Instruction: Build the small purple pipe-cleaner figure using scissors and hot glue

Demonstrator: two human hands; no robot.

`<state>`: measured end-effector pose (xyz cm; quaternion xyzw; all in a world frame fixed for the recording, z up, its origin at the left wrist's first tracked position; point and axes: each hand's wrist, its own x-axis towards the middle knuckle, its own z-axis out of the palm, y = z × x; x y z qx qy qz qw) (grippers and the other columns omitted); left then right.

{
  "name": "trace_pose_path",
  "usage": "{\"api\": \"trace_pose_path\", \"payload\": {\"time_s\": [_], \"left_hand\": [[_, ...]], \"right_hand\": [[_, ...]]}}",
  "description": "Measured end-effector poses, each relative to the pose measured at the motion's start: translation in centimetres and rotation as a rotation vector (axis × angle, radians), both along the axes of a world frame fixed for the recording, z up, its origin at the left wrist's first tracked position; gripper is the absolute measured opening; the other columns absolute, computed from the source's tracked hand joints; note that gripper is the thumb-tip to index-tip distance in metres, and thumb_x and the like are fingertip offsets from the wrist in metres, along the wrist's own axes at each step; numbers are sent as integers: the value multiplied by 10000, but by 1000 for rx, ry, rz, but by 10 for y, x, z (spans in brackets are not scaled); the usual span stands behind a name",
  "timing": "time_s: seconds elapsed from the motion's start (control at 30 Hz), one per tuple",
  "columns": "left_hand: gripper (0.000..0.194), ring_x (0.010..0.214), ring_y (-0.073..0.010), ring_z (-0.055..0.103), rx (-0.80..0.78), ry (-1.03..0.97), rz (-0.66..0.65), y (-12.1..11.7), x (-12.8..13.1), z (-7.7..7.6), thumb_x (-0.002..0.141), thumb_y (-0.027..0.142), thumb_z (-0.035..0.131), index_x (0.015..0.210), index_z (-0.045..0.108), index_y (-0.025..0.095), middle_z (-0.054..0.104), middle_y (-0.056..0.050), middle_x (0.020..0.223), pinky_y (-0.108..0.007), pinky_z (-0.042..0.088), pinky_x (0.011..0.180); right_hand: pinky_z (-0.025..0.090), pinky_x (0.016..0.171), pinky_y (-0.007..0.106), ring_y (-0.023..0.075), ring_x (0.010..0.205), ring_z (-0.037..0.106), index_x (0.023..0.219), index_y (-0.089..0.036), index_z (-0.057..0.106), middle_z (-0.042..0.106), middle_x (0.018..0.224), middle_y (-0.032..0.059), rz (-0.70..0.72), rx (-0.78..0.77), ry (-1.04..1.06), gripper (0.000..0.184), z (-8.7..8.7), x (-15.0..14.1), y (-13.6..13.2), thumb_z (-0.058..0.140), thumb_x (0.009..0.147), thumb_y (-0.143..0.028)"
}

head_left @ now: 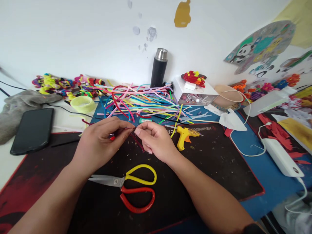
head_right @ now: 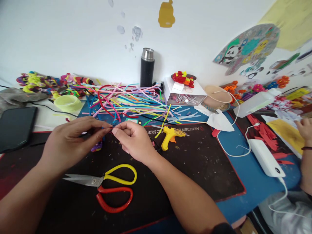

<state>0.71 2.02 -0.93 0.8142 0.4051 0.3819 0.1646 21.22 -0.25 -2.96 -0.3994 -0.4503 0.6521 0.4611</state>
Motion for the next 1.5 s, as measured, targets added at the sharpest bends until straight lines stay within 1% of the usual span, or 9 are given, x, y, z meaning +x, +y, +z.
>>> {"api": "trace_pose_path", "payload": {"time_s": [0.27,0.37,0.5,0.7,0.83,0.93,1.03,1.27,1.5], "left_hand": [[169,783,-216,797,3,37,10,-1,2,4,1051,319,651,972,799,301,861,3,917,-332,618,750],[164,755,-210,781,28,52,44,-2,2,4,1051,319,651,986,801,299,849,6,894,-329,604,732],[159,709,-197,750,84,70,98,-4,1,4,1052,315,656,987,801,300,818,25,833,-332,614,786],[168,696,-193,734,110,86,88,-4,1,5,1066,301,640,995,792,299,800,27,811,-330,602,783],[170,720,-206,747,104,89,80,-4,2,6,1071,312,636,999,790,304,812,12,829,-340,588,752],[177,718,-208,749,90,85,72,-5,3,6,1074,332,633,988,786,310,819,7,834,-347,593,740],[184,716,-211,751,77,92,79,-5,4,6,1069,349,632,975,786,312,822,5,830,-357,600,750],[207,701,-214,750,61,96,75,-4,3,6,1065,365,623,953,788,307,805,6,799,-352,587,725],[194,713,-218,761,66,89,51,-5,4,4,1063,354,632,959,786,297,810,-1,816,-352,590,737]], "right_hand": [[307,392,234,66,389,400,945,-221,665,487,557,-134,21,-9,2,433,3,0,-1,928,876,-558],[309,390,236,66,394,377,950,-221,677,484,564,-131,17,-2,28,444,2,0,1,931,865,-574],[316,402,235,66,419,351,967,-212,710,474,579,-123,-18,12,55,395,1,2,2,873,916,-568],[317,407,233,70,424,360,991,-214,715,468,582,-125,-27,14,53,382,-2,3,2,859,930,-563],[299,412,249,82,413,410,996,-231,686,505,590,-116,-14,52,-42,409,-2,2,0,866,930,-593],[317,471,259,103,473,451,1029,-237,696,505,593,-106,-65,134,-187,373,-1,1,-2,843,965,-574],[351,546,273,120,536,455,1048,-238,700,504,599,-100,-121,220,-290,351,-1,1,-4,842,974,-550],[368,578,295,138,548,506,1060,-245,683,554,616,-89,-132,301,-369,181,-3,-1,-6,762,1010,-400],[399,613,300,143,561,498,997,-255,680,537,622,-82,-183,352,-437,159,-3,-1,-6,730,1018,-404]]}}
